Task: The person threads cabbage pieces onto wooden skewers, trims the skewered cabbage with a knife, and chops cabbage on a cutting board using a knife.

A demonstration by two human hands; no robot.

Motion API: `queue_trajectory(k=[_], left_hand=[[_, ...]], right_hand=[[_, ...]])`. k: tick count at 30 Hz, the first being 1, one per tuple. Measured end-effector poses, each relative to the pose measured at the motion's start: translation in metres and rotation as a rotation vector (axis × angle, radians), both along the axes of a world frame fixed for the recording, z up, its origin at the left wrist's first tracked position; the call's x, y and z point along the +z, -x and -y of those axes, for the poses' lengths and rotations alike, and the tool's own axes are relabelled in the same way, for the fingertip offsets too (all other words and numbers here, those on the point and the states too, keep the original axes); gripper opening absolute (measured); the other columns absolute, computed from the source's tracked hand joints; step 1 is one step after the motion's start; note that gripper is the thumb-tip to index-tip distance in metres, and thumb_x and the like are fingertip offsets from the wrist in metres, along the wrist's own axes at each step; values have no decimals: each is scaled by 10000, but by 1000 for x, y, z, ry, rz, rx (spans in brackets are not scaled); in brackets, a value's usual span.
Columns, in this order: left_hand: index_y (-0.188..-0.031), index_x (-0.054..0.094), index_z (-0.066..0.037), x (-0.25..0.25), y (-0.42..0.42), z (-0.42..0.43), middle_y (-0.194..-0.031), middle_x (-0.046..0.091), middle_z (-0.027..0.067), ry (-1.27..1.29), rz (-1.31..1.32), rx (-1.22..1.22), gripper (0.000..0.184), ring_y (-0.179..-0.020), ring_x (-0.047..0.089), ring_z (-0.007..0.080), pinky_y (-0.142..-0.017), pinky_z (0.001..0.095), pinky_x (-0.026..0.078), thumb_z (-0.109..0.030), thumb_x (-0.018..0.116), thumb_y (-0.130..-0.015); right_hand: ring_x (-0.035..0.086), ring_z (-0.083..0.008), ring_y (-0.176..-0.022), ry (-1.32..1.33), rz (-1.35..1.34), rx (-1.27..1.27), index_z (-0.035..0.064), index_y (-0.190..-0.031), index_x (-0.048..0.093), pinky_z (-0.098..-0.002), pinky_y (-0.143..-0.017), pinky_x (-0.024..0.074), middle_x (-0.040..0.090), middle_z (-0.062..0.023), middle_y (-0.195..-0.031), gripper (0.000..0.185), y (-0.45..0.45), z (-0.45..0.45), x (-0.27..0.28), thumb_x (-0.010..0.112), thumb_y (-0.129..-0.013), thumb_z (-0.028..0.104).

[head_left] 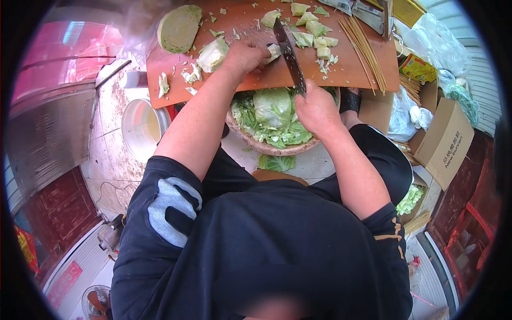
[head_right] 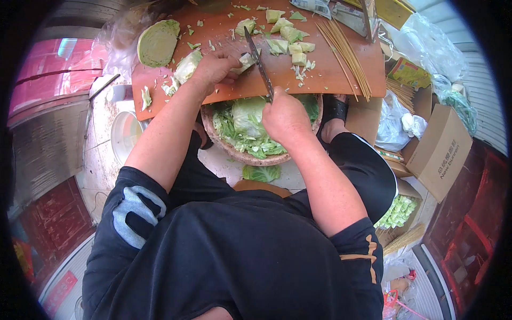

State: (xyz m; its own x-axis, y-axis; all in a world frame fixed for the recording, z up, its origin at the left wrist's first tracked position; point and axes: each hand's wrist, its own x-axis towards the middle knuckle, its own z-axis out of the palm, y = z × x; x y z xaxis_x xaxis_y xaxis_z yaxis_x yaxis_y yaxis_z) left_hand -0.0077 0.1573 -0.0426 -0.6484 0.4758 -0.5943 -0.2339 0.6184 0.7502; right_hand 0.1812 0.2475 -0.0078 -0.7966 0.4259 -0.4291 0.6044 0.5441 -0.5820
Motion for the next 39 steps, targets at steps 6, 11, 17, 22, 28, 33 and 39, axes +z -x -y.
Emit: queue_trajectory(k=[6, 11, 17, 22, 28, 33, 39], left_hand=[[-823, 656, 5, -18, 4, 1, -680, 656, 88, 93, -176, -66, 196, -601, 634, 166, -582, 290, 508, -179, 673, -759], [-774, 664, 1, -2, -4, -1, -644, 653, 77, 149, -211, -67, 195, -576, 627, 144, -583, 288, 500, -193, 683, -767], [-777, 671, -14, -18, -1, 1, -643, 651, 67, 78, -213, -33, 191, -565, 621, 136, -573, 283, 496, -204, 695, -770], [-794, 676, -18, -25, 1, 1, -666, 658, 69, 52, -216, -11, 188, -567, 619, 144, -580, 284, 498, -198, 707, -751], [-797, 675, -16, -27, 3, 0, -731, 673, 76, 120, -290, -57, 180, -591, 621, 140, -593, 279, 501, -175, 711, -721], [-892, 631, 2, -15, 0, -4, -792, 659, 74, 30, -68, 38, 183, -630, 617, 154, -561, 284, 512, -122, 699, -776], [-934, 612, 17, -18, -3, -18, -816, 660, 92, -33, -48, 74, 221, -636, 641, 179, -556, 285, 530, -135, 698, -799]], right_hand=[[622, -413, -871, -50, -30, 46, -69, -1105, 507, -486, -807, 476, 631, -277, -873, 337, -11, 10, 30, 502, -843, 143], [633, -409, -831, -89, 36, 118, -62, -1089, 517, -488, -780, 488, 638, -263, -837, 317, -14, 10, 29, 479, -822, 106], [637, -409, -830, -102, 124, 168, -60, -1057, 530, -478, -774, 494, 642, -262, -840, 300, -7, 4, 34, 477, -788, 63], [632, -404, -890, -76, 181, 214, -60, -1037, 540, -470, -811, 487, 642, -274, -890, 289, 13, -7, 27, 477, -771, 34], [624, -402, -929, -74, 155, 146, -54, -1042, 542, -476, -829, 477, 636, -282, -934, 290, 13, 0, -4, 467, -776, 34], [628, -400, -917, -92, 121, 124, -45, -1039, 550, -482, -820, 477, 640, -274, -932, 286, 12, -4, 4, 455, -789, 57], [633, -400, -890, -160, 125, 86, -24, -997, 575, -486, -803, 480, 647, -259, -887, 257, 15, -16, 11, 454, -796, 82]])
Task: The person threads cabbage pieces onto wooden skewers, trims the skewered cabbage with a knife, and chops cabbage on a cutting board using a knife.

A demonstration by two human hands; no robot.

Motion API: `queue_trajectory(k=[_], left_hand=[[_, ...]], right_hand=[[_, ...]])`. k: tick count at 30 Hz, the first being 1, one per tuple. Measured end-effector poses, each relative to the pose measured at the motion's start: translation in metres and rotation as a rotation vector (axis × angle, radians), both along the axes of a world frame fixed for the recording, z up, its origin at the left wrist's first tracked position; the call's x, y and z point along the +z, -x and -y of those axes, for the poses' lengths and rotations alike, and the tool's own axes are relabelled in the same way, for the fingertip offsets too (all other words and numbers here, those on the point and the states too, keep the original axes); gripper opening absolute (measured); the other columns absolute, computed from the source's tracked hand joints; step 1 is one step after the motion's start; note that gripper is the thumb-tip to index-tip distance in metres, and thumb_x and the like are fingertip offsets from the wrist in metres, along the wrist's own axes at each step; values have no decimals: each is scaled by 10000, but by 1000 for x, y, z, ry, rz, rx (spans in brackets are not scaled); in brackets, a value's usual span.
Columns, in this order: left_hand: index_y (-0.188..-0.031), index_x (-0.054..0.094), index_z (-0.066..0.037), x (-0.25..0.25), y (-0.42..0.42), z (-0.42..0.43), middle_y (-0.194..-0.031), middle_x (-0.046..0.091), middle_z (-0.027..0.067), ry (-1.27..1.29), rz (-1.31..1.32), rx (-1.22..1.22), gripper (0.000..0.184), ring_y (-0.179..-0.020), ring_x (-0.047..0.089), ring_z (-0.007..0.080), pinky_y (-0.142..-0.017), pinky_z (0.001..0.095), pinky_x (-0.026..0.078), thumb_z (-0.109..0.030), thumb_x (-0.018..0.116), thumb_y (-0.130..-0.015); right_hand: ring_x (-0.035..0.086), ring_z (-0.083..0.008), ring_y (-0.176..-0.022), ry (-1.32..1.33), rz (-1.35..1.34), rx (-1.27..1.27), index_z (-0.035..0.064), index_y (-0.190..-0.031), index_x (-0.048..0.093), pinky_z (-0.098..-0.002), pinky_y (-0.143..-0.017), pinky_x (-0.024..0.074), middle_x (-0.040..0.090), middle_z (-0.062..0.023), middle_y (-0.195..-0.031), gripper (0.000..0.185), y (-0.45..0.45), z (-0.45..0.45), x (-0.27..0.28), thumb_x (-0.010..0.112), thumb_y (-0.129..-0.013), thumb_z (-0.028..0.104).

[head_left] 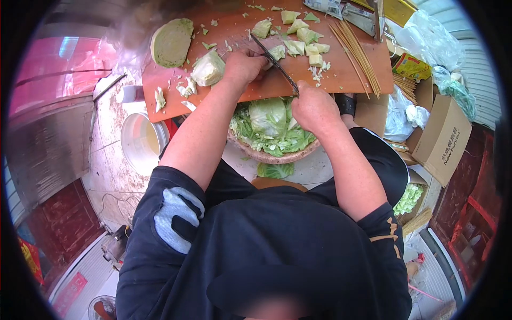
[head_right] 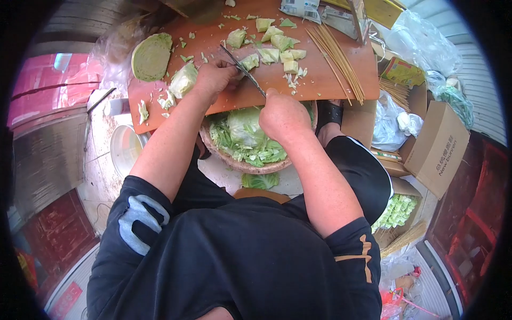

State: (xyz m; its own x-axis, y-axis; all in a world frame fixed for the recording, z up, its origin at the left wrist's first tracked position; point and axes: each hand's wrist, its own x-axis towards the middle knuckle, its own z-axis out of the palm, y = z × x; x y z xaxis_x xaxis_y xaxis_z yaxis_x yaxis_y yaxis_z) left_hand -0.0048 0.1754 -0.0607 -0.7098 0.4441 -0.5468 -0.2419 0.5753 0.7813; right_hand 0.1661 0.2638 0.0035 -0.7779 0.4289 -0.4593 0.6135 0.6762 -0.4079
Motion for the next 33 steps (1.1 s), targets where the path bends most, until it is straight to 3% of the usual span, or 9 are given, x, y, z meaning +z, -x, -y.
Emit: queue_trajectory(k=[16, 21, 24, 28, 33], left_hand=[[-971, 594, 25, 7, -19, -20, -810, 635, 128, 135, 22, -77, 310, -554, 623, 208, -468, 306, 518, -249, 642, -833], [-1002, 591, 13, 3, -40, -25, -859, 631, 140, -28, 283, 47, 340, -663, 628, 204, -563, 320, 533, -307, 588, -888], [-982, 548, 24, 0, -51, -35, -838, 618, 135, -47, 408, 184, 319, -639, 642, 206, -496, 304, 531, -280, 598, -896], [-971, 538, 33, -10, -51, -44, -847, 613, 142, -106, 493, 216, 349, -646, 642, 210, -507, 287, 537, -305, 596, -903], [-1056, 486, 46, -12, -54, -50, -975, 598, 194, -279, 536, 335, 414, -748, 659, 254, -539, 315, 556, -337, 563, -920]], right_hand=[[627, -403, -832, 33, -140, -12, -11, -919, 576, -491, -778, 486, 640, -245, -823, 196, -8, -27, 25, 514, -801, 132], [626, -405, -806, 26, -226, -35, -16, -931, 571, -493, -757, 489, 633, -248, -791, 220, -12, -25, 39, 533, -806, 161], [623, -408, -792, 48, -309, -100, -20, -960, 569, -496, -743, 487, 628, -251, -777, 244, -13, -26, 45, 545, -808, 170], [620, -411, -789, 61, -406, -125, -21, -988, 568, -493, -739, 484, 627, -253, -789, 258, -17, -27, 49, 547, -814, 168], [621, -406, -797, 75, -453, -149, -18, -1019, 569, -483, -743, 485, 630, -248, -811, 278, -23, -26, 57, 552, -821, 177]])
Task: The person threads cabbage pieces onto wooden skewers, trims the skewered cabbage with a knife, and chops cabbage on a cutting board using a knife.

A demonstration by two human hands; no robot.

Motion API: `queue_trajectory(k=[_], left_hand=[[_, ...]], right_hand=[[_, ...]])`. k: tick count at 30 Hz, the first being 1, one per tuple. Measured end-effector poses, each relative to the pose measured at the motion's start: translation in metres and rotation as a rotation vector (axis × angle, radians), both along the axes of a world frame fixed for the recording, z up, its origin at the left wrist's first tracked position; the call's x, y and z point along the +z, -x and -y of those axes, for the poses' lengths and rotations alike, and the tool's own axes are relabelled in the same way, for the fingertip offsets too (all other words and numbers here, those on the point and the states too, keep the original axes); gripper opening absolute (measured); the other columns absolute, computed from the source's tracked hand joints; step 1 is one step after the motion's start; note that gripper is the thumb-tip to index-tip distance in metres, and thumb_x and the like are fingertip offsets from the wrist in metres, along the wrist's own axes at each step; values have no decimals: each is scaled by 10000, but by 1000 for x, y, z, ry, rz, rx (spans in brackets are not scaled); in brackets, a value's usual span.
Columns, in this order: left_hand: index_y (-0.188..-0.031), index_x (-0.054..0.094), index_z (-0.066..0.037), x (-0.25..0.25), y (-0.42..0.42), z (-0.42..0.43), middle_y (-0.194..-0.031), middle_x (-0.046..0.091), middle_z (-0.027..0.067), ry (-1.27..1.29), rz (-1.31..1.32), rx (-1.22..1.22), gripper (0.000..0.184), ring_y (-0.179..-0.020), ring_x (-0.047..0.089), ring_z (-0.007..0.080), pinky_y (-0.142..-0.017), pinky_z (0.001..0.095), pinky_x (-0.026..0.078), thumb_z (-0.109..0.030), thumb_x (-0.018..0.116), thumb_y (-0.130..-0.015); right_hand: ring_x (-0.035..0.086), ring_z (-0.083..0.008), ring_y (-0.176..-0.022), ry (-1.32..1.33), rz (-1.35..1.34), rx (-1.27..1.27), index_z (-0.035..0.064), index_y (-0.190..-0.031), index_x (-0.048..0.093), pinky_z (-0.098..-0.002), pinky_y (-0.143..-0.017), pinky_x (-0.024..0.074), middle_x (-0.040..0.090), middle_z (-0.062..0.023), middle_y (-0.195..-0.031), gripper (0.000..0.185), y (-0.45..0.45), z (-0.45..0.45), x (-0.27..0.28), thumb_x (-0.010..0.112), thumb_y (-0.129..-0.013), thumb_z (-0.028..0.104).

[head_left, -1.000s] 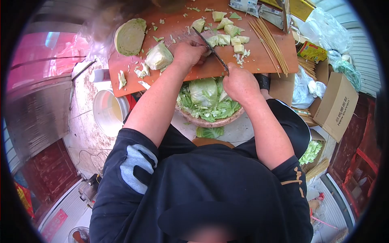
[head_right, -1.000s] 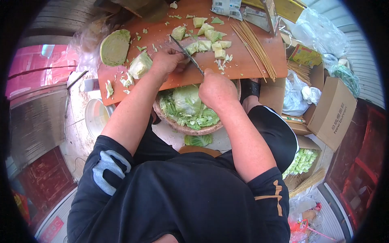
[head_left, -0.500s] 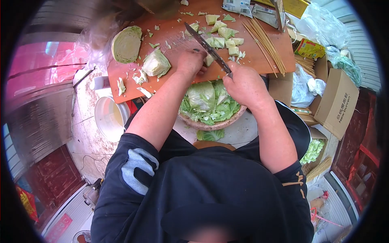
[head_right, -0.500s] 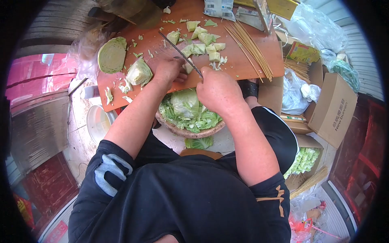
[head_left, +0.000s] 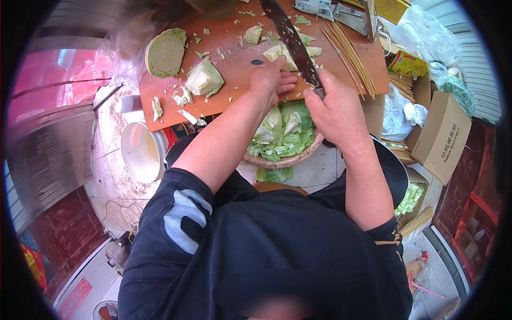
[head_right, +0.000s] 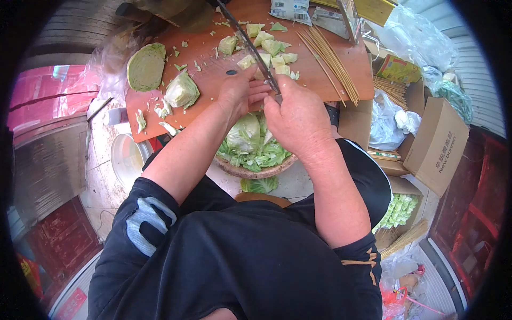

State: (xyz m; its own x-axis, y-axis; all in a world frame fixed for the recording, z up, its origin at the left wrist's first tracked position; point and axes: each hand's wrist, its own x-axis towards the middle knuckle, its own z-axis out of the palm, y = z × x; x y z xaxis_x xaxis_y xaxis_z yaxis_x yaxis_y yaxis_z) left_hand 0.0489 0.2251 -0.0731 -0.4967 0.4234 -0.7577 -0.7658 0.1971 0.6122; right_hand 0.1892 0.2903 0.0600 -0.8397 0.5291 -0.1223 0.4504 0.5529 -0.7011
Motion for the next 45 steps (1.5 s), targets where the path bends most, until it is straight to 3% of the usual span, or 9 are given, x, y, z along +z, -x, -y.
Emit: queue_trajectory(k=[5, 9, 13, 21, 27, 29, 33, 36, 45], left_hand=[[-1160, 461, 28, 32, 5, 20, -1041, 606, 192, 40, 64, -109, 481, -802, 645, 260, -632, 356, 554, -399, 494, -940], [-1014, 554, -20, 57, 22, 47, -935, 638, 137, 78, -247, -258, 303, -759, 647, 227, -610, 331, 542, -293, 595, -889], [-1009, 619, -19, 62, 76, 89, -878, 673, 98, 396, -1230, -311, 264, -821, 656, 241, -733, 307, 522, -184, 654, -805], [-1216, 574, -32, 53, 131, 165, -1139, 628, 209, 859, -950, -540, 517, -1071, 602, 312, -939, 350, 449, -205, 656, -736], [-1285, 510, -42, 36, 129, 165, -1023, 644, 133, 579, -529, -365, 548, -845, 625, 205, -663, 316, 509, -171, 695, -785], [-1245, 523, -14, 20, 134, 163, -989, 650, 133, 603, -544, -535, 502, -805, 633, 184, -664, 303, 515, -134, 696, -790], [-1135, 592, -12, 41, 98, 136, -961, 657, 120, 499, -454, -387, 382, -799, 636, 180, -678, 304, 526, -147, 693, -792], [-864, 661, 10, 34, 87, 122, -801, 668, 113, 496, -623, -415, 233, -618, 630, 186, -554, 310, 543, -160, 737, -724], [-827, 602, -41, 2, 95, 120, -780, 658, 127, 553, -722, -411, 332, -674, 637, 201, -624, 323, 515, -259, 788, -659]], right_hand=[[624, -399, -817, -5, 11, -55, -15, -1071, 567, -468, -755, 485, 639, -229, -837, 320, -7, -2, 11, 567, -822, 186], [627, -392, -833, -71, 12, -53, -13, -1085, 566, -468, -754, 483, 643, -223, -843, 328, -12, 1, 10, 568, -828, 191], [627, -394, -834, -36, 71, -47, -14, -1075, 564, -468, -756, 483, 642, -229, -845, 320, -10, 12, 10, 567, -830, 192], [621, -411, -804, -64, 164, 149, -34, -1009, 550, -493, -749, 477, 628, -252, -788, 283, 5, 42, -14, 551, -831, 186], [623, -408, -795, -28, 198, 221, -32, -968, 540, -491, -742, 482, 626, -252, -778, 253, 14, 58, -20, 543, -826, 177], [624, -406, -792, -25, 195, 235, -32, -972, 540, -491, -740, 484, 626, -251, -780, 253, 15, 62, -22, 541, -824, 173], [625, -407, -782, -28, 186, 266, -31, -971, 540, -492, -737, 489, 630, -248, -790, 243, 16, 67, -27, 534, -819, 158], [627, -405, -781, -34, 189, 279, -28, -975, 536, -493, -736, 491, 633, -244, -795, 240, 16, 71, -31, 531, -818, 154], [637, -391, -780, -49, 277, 294, -26, -977, 529, -489, -724, 498, 639, -231, -797, 228, 18, 78, -31, 522, -824, 143]])
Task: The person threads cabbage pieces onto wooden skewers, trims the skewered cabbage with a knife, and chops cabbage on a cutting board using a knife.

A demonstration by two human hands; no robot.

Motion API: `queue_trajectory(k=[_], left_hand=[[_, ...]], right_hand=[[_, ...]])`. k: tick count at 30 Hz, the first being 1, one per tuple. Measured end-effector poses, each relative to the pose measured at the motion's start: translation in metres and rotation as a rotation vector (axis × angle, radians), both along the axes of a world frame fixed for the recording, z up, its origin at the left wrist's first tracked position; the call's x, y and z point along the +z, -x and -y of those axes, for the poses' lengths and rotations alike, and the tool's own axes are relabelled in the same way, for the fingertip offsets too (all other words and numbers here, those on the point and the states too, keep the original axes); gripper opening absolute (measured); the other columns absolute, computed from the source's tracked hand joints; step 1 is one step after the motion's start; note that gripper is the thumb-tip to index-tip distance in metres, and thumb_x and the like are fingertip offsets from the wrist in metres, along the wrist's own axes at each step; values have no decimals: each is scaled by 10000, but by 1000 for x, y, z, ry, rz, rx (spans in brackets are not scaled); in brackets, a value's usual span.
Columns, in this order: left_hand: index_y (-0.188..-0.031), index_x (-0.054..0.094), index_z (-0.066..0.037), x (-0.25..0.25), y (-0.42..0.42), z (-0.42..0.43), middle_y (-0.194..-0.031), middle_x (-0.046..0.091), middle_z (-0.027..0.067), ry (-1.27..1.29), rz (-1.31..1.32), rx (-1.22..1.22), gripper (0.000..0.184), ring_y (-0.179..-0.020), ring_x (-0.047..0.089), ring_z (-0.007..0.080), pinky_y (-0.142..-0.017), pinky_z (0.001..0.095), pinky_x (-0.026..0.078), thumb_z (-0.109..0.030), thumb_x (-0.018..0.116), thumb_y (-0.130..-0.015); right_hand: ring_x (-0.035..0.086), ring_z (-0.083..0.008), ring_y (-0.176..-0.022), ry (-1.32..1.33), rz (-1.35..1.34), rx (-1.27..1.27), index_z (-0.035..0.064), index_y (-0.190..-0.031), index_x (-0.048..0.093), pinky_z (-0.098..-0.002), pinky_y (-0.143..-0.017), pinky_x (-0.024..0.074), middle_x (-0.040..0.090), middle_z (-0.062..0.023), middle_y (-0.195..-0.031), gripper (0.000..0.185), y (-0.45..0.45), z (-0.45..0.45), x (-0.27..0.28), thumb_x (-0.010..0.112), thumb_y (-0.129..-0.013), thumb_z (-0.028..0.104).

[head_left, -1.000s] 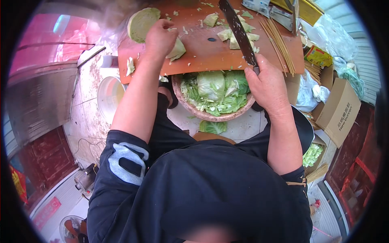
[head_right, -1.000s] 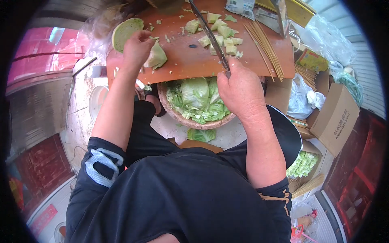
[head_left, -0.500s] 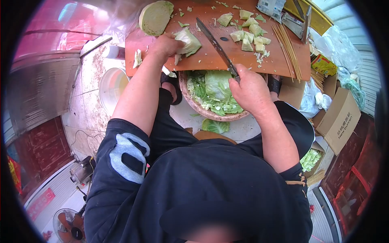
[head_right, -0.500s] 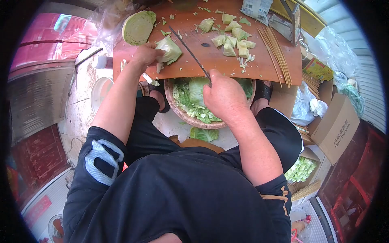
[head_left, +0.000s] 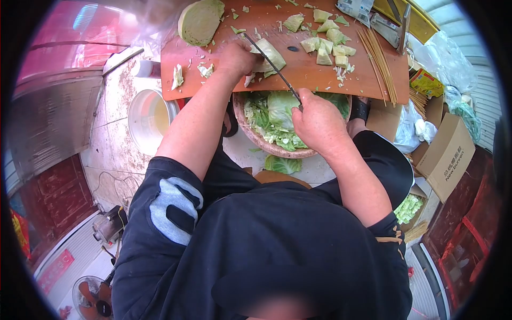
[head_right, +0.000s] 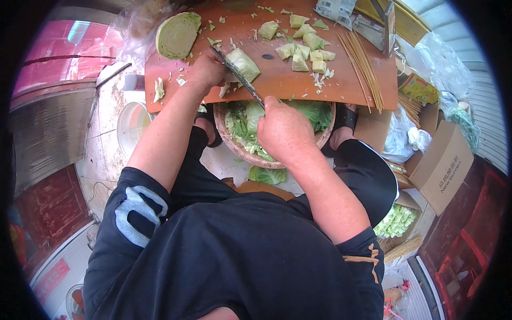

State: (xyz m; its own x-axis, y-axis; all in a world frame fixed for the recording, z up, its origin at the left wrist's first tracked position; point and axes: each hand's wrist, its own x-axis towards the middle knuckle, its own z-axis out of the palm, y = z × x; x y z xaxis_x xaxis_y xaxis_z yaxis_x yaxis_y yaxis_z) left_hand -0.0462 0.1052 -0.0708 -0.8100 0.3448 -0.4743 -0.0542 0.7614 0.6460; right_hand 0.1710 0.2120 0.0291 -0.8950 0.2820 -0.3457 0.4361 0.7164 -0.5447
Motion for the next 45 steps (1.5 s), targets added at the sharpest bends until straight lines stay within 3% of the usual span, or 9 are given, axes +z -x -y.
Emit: queue_trajectory(k=[6, 19, 26, 28, 30, 32, 34, 40, 45], left_hand=[[-888, 610, -28, -5, 2, -2, -923, 670, 148, 100, -102, -67, 473, -899, 638, 275, -803, 339, 494, -357, 804, -609], [-1017, 640, -8, 7, 1, -8, -1008, 671, 178, 159, -111, -137, 527, -960, 643, 300, -853, 352, 492, -372, 763, -656], [-1086, 615, 22, 1, 1, -5, -1075, 657, 177, 71, -109, -122, 595, -1018, 629, 292, -890, 341, 482, -346, 761, -641], [-1107, 603, 28, 1, -2, -4, -1096, 653, 172, 56, -135, -129, 616, -1028, 626, 289, -897, 340, 479, -330, 769, -633], [-1155, 574, 34, -1, -5, -1, -1117, 644, 173, 5, -213, 3, 664, -1062, 610, 284, -935, 335, 460, -283, 792, -613], [-1166, 557, 50, -6, -3, 0, -1071, 653, 181, -142, -301, 24, 657, -958, 651, 271, -845, 330, 516, -238, 794, -625], [-1152, 556, 65, 23, -4, -4, -1027, 657, 182, 19, 105, 1, 604, -815, 677, 236, -687, 310, 557, -212, 775, -661], [-1093, 608, 58, 38, -4, 6, -978, 664, 139, 38, 186, -34, 403, -756, 650, 206, -639, 318, 564, -154, 700, -763], [-1142, 598, -7, 34, 6, 15, -965, 668, 110, 161, 138, -33, 445, -806, 648, 211, -671, 350, 552, -207, 708, -760]], right_hand=[[639, -394, -789, -6, 51, -7, -37, -975, 535, -485, -724, 497, 642, -239, -807, 214, 4, 0, 2, 510, -813, 101], [636, -391, -912, 5, 274, 84, -62, -989, 558, -465, -803, 494, 642, -273, -916, 243, 38, -9, 11, 479, -768, 1], [634, -387, -929, -15, 244, 70, -49, -1029, 556, -461, -814, 496, 647, -260, -952, 262, 56, -4, -22, 461, -794, 19], [626, -401, -891, 2, 171, -1, -37, -1012, 528, -488, -794, 482, 641, -266, -908, 224, 55, 2, -36, 506, -828, 90], [627, -395, -899, 6, 164, -11, -31, -1023, 526, -487, -797, 482, 642, -262, -915, 229, 51, 2, -41, 509, -832, 94], [627, -390, -906, 10, 151, -19, -25, -1034, 524, -486, -799, 482, 643, -258, -921, 234, 50, 1, -39, 512, -836, 98], [627, -391, -905, 18, 151, -15, -22, -1028, 531, -485, -799, 482, 643, -254, -924, 227, 48, 1, -38, 510, -835, 96], [646, -351, -912, -23, 144, -6, -19, -1029, 559, -446, -790, 505, 660, -220, -946, 250, 39, -3, -32, 475, -801, 39], [646, -353, -901, -17, 138, 6, -15, -1016, 562, -448, -785, 504, 660, -218, -939, 240, 36, -3, -31, 478, -799, 44]])
